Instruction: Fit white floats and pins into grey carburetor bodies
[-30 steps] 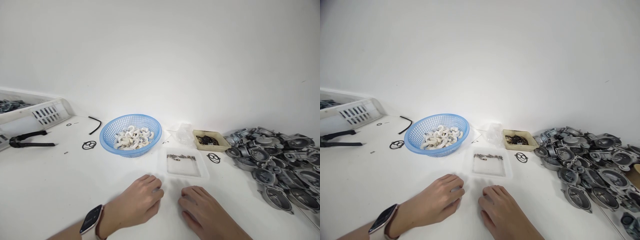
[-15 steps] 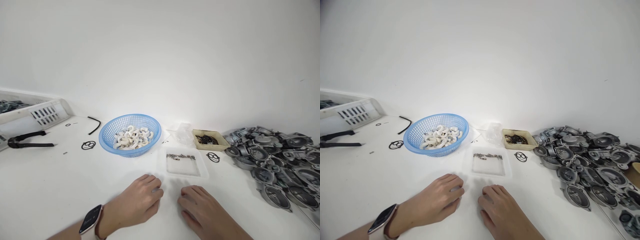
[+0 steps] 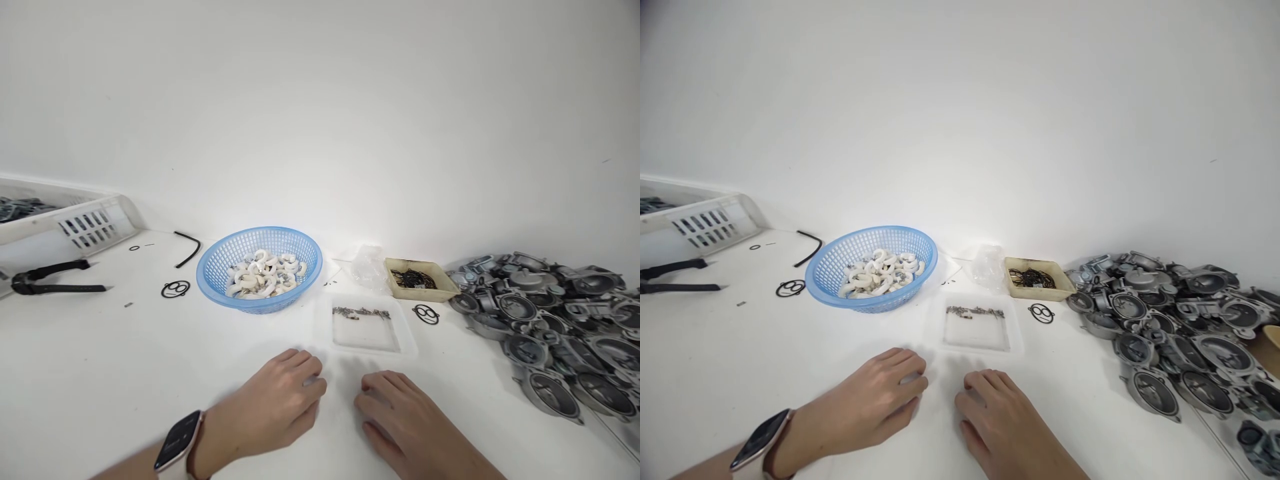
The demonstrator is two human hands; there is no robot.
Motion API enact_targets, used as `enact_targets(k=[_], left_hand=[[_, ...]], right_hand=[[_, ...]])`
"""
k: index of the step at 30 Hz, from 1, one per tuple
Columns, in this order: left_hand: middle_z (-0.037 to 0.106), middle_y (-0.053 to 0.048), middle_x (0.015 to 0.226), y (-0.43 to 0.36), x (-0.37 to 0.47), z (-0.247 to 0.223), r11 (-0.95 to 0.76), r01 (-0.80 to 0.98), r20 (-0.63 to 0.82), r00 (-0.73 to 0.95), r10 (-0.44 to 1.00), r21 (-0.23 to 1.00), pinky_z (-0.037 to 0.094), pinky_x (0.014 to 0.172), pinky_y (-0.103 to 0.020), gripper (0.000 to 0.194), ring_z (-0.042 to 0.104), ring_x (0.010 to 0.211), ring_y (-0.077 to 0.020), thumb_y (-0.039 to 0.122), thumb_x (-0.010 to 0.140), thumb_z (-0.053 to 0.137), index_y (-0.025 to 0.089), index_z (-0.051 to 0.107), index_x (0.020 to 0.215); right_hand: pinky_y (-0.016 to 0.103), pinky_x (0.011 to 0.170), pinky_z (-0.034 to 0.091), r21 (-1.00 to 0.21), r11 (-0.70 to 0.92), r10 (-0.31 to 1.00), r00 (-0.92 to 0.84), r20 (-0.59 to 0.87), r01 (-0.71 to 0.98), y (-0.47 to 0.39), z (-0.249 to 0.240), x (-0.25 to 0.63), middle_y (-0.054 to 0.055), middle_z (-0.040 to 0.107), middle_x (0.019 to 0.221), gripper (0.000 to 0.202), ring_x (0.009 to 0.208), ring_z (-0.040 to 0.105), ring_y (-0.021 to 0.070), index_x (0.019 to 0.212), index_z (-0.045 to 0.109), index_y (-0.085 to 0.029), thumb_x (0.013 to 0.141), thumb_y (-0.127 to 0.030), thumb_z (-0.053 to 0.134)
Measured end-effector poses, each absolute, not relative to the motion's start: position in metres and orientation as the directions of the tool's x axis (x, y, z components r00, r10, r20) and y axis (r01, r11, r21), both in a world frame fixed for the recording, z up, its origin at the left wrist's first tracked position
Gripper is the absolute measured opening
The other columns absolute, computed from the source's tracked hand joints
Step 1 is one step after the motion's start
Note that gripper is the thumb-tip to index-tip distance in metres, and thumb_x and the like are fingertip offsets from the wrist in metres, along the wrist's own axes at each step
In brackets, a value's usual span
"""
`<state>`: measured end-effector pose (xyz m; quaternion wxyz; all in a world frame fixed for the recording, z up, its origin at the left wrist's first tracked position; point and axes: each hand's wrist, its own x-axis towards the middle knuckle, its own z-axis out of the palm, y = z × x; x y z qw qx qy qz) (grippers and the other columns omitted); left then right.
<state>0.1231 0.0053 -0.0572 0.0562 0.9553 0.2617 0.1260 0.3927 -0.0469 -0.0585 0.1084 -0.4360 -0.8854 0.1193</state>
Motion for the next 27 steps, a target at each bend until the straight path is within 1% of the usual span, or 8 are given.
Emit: enact_targets(k=[10, 21, 27], left_hand=[[0.059, -0.005, 0.091, 0.0057, 0.1236, -0.0582, -0.865, 0.473, 0.251, 0.828, 0.501, 0.168, 0.045, 0.077, -0.038, 0.012, 0.059, 0.084, -0.0245, 0.009, 0.094, 0.059, 0.020, 0.056, 0.091], [0.059, -0.005, 0.094, 0.0051, 0.1226, -0.0579, -0.856, 0.490, 0.195, 0.835, 0.515, 0.166, 0.045, 0.079, -0.040, 0.010, 0.058, 0.086, -0.0244, 0.011, 0.097, 0.055, 0.020, 0.055, 0.092], [0.059, -0.005, 0.095, 0.0052, 0.1234, -0.0579, -0.854, 0.491, 0.184, 0.836, 0.518, 0.170, 0.046, 0.079, -0.041, 0.010, 0.058, 0.088, -0.0248, 0.011, 0.098, 0.055, 0.020, 0.055, 0.093]], right_hand=[[0.040, 0.091, 0.055, -0.295, 0.598, 0.796, -0.595, 0.111, 0.745, -0.0469, -0.0583, 0.3918, 0.002, 0.069, 0.108, 0.021, 0.100, 0.066, 0.0235, 0.098, 0.064, -0.024, 0.091, -0.005, 0.063], [0.044, 0.089, 0.055, -0.274, 0.601, 0.794, -0.599, 0.100, 0.751, -0.0465, -0.0602, 0.3921, 0.003, 0.069, 0.108, 0.018, 0.100, 0.066, 0.0262, 0.098, 0.063, -0.023, 0.093, -0.006, 0.061], [0.045, 0.091, 0.054, -0.278, 0.607, 0.790, -0.604, 0.104, 0.745, -0.0462, -0.0625, 0.3918, 0.003, 0.069, 0.108, 0.023, 0.101, 0.066, 0.0260, 0.103, 0.061, -0.024, 0.092, -0.004, 0.060]])
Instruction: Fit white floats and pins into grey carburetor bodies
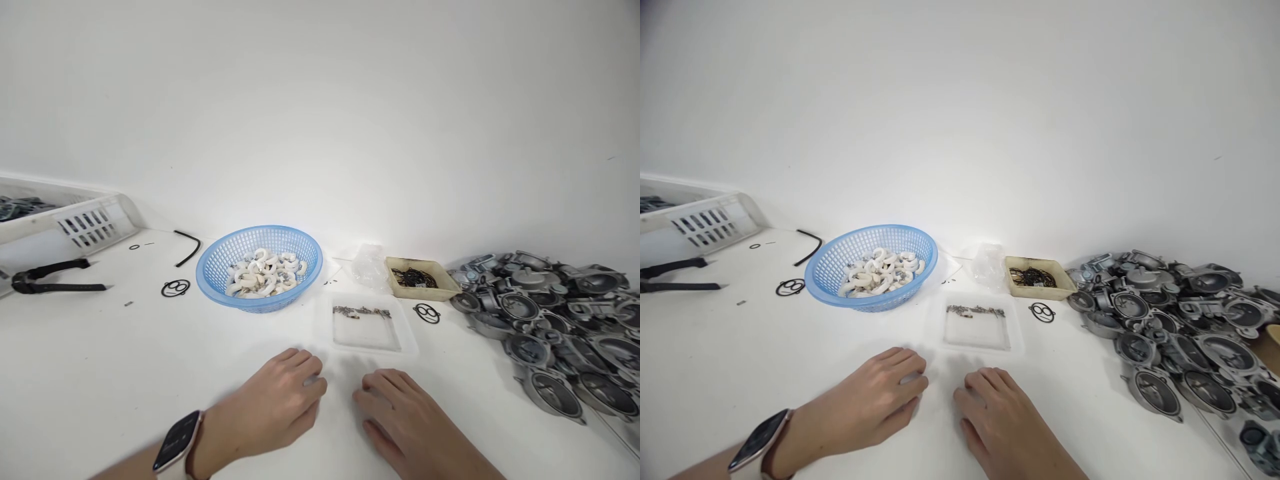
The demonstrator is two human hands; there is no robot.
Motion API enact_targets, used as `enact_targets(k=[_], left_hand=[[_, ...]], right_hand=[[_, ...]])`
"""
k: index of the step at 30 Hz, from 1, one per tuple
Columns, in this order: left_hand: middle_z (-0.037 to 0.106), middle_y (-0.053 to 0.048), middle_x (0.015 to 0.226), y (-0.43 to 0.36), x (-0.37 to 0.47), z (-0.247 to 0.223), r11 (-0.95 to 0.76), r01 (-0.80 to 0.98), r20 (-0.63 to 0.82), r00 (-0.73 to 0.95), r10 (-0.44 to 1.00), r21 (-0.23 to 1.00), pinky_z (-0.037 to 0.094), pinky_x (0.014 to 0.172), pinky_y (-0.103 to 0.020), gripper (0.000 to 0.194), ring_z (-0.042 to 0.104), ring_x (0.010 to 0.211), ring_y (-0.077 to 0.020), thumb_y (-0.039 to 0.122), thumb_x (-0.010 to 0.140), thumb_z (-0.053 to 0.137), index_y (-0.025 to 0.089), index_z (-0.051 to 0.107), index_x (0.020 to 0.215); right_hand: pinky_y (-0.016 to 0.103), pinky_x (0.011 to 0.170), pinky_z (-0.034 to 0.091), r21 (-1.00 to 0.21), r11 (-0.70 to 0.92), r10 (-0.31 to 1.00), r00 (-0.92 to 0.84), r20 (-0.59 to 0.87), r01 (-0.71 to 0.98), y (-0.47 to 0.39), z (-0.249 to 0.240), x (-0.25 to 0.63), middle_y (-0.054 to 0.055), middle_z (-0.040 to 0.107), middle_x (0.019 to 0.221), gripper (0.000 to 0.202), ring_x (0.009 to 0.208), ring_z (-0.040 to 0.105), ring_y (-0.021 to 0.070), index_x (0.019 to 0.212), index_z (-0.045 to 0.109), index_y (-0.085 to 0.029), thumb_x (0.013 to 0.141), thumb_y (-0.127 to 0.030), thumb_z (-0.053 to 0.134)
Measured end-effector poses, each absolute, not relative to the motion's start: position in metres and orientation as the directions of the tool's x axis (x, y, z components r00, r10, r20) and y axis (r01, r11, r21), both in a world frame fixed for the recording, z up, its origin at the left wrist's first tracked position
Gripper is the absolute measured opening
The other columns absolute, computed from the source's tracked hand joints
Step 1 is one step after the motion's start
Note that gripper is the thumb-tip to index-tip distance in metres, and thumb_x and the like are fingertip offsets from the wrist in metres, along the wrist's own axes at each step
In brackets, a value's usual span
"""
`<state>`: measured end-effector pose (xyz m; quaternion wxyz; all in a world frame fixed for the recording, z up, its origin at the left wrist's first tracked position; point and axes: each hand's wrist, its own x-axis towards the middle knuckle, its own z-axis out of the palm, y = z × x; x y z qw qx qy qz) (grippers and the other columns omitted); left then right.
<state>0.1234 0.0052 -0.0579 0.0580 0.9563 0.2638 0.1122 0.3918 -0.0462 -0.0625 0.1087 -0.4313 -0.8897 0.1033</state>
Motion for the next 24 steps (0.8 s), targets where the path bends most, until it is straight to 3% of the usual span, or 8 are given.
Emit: enact_targets(k=[9, 24], left_hand=[[0.059, -0.005, 0.093, 0.0052, 0.1222, -0.0578, -0.858, 0.488, 0.201, 0.835, 0.513, 0.161, 0.046, 0.078, -0.040, 0.011, 0.058, 0.086, -0.0244, 0.011, 0.098, 0.055, 0.020, 0.055, 0.091], [0.059, -0.005, 0.094, 0.0053, 0.1227, -0.0583, -0.857, 0.489, 0.195, 0.835, 0.514, 0.162, 0.046, 0.078, -0.040, 0.010, 0.058, 0.087, -0.0242, 0.012, 0.099, 0.055, 0.020, 0.055, 0.092]], right_hand=[[0.042, 0.086, 0.053, -0.244, 0.639, 0.769, -0.612, 0.183, 0.730, -0.0472, -0.0681, 0.3936, 0.002, 0.069, 0.104, 0.020, 0.095, 0.066, 0.0247, 0.099, 0.061, -0.024, 0.093, -0.005, 0.060], [0.042, 0.084, 0.055, -0.240, 0.631, 0.774, -0.617, 0.139, 0.738, -0.0482, -0.0666, 0.3938, 0.003, 0.069, 0.105, 0.019, 0.094, 0.067, 0.0249, 0.098, 0.061, -0.023, 0.093, -0.005, 0.060]])
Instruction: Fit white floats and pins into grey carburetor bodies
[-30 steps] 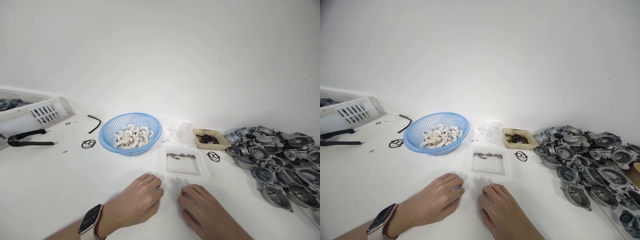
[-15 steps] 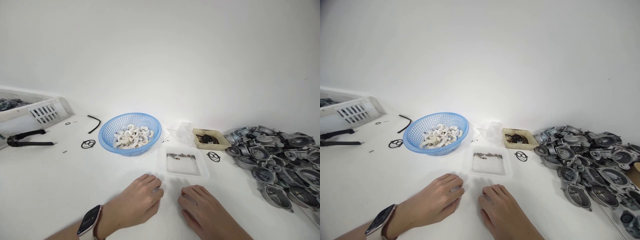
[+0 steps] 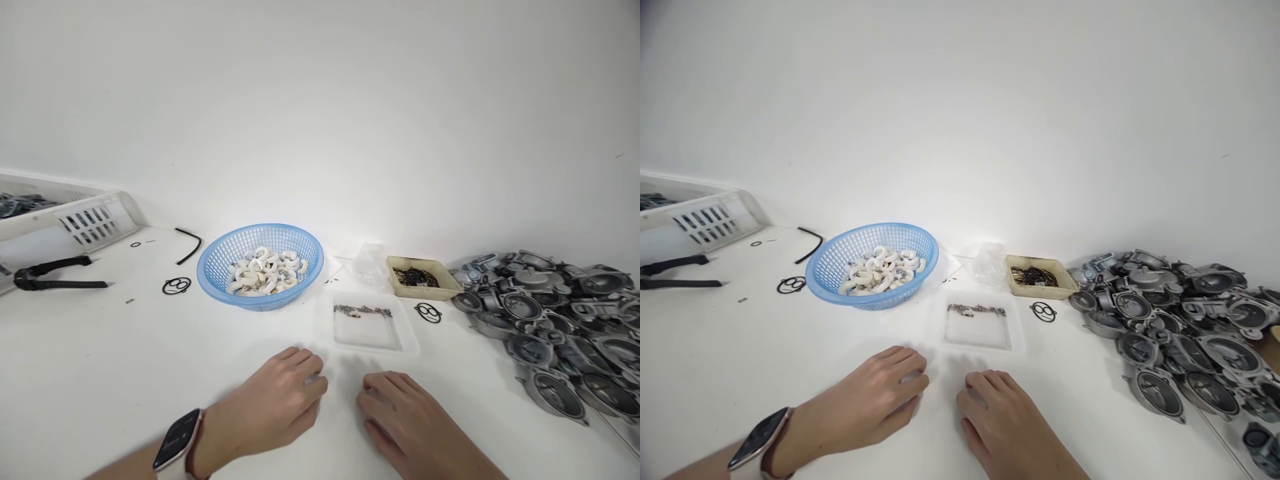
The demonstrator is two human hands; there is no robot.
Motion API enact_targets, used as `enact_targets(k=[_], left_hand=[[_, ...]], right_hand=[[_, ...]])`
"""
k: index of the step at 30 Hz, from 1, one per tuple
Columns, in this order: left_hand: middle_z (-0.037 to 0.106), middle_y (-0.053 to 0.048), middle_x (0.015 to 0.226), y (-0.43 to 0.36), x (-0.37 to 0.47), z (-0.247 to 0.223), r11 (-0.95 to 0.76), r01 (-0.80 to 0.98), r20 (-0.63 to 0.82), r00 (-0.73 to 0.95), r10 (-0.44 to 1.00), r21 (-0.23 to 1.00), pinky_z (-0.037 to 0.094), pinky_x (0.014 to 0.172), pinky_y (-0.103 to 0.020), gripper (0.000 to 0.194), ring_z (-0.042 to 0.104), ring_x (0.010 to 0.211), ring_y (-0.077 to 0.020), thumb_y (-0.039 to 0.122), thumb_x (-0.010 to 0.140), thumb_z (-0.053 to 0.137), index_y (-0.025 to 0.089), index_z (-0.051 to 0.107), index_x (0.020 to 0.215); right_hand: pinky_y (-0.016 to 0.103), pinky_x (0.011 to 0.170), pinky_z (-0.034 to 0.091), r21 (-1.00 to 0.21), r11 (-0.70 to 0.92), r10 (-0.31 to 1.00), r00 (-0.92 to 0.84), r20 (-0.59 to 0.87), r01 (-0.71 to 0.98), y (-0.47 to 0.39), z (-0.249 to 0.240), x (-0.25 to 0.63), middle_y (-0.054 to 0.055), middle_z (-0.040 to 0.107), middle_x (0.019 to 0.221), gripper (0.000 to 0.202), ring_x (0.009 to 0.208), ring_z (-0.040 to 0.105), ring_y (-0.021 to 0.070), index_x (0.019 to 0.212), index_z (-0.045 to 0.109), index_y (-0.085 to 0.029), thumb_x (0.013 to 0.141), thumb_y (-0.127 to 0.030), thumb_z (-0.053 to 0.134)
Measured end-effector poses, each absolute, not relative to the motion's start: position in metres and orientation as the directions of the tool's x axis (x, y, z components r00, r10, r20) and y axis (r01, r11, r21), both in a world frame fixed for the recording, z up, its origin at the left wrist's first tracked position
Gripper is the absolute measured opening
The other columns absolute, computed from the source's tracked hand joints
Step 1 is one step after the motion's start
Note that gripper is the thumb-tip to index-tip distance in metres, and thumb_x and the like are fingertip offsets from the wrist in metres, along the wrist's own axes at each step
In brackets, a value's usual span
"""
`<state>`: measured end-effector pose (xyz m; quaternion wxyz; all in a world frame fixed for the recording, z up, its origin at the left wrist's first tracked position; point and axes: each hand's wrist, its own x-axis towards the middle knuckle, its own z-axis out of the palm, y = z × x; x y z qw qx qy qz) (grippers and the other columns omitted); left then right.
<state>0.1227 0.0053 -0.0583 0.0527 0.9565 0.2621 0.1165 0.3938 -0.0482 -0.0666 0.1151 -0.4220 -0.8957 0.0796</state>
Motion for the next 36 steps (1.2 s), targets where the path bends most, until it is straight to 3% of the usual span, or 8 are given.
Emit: enact_targets(k=[36], left_hand=[[0.059, -0.005, 0.093, 0.0041, 0.1235, -0.0575, -0.862, 0.484, 0.214, 0.835, 0.507, 0.154, 0.045, 0.078, -0.039, 0.009, 0.059, 0.086, -0.0243, 0.012, 0.097, 0.058, 0.020, 0.056, 0.092]], right_hand=[[0.040, 0.083, 0.056, -0.225, 0.618, 0.784, -0.613, 0.097, 0.754, -0.0486, -0.0603, 0.3940, 0.003, 0.069, 0.105, 0.021, 0.094, 0.068, 0.0248, 0.099, 0.063, -0.024, 0.091, -0.005, 0.061]])
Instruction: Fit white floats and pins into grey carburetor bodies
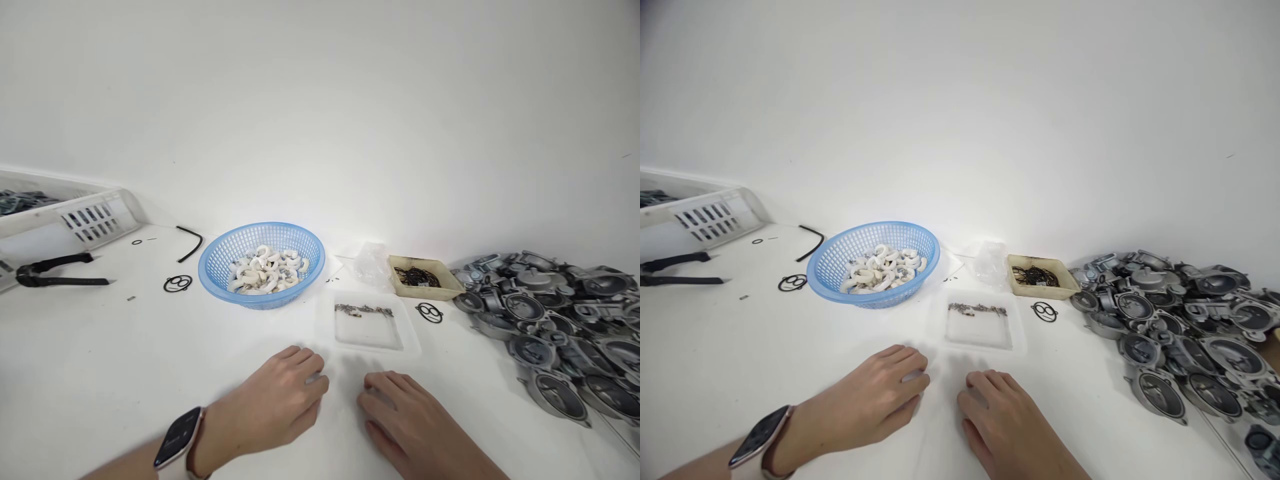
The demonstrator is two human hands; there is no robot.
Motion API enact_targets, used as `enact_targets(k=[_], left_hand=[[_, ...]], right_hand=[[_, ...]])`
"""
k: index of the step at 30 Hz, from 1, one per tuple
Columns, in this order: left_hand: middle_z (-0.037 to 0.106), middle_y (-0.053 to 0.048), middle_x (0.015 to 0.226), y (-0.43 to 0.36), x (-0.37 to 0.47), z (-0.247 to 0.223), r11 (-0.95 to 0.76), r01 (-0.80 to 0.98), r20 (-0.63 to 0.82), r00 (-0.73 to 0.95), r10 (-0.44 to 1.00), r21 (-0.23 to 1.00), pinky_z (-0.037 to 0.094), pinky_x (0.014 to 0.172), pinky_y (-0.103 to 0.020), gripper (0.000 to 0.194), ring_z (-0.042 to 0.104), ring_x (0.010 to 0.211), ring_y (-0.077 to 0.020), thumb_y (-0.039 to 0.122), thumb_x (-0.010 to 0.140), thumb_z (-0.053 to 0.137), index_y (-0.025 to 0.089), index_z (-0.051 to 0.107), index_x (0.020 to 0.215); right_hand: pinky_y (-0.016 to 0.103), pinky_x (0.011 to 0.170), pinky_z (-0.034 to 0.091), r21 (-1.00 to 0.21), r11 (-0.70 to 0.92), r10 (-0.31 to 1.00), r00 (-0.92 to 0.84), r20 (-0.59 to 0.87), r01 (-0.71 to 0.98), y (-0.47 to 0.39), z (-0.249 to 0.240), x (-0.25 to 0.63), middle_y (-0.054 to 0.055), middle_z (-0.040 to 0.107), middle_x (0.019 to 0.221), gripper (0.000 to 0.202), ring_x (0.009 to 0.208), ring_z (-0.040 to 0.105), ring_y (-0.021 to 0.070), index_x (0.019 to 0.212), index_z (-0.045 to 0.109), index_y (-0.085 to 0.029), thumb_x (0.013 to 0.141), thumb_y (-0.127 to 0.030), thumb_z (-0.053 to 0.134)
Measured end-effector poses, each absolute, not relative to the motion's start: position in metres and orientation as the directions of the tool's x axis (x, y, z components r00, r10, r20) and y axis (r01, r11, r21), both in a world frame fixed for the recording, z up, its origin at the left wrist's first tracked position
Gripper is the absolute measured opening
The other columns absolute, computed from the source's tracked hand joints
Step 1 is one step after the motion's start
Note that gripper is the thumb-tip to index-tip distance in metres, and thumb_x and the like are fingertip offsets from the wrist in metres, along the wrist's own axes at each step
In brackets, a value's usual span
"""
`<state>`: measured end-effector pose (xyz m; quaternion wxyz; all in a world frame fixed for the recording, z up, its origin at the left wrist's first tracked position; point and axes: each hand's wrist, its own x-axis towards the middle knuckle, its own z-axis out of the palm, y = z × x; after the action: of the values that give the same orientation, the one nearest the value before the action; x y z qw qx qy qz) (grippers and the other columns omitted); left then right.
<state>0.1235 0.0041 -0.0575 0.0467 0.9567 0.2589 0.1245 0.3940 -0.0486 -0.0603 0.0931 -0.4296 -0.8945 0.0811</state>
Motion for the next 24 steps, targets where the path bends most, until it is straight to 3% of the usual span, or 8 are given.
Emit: enact_targets(k=[24], left_hand=[[0.059, -0.005, 0.092, 0.0041, 0.1238, -0.0560, -0.864, 0.481, 0.230, 0.833, 0.504, 0.150, 0.046, 0.079, -0.039, 0.009, 0.060, 0.086, -0.0242, 0.012, 0.097, 0.058, 0.020, 0.056, 0.092]], right_hand=[[0.043, 0.082, 0.056, -0.269, 0.594, 0.796, -0.602, 0.060, 0.758, -0.0478, -0.0579, 0.3937, 0.003, 0.068, 0.108, 0.020, 0.093, 0.066, 0.0252, 0.100, 0.063, -0.024, 0.094, -0.005, 0.059]])
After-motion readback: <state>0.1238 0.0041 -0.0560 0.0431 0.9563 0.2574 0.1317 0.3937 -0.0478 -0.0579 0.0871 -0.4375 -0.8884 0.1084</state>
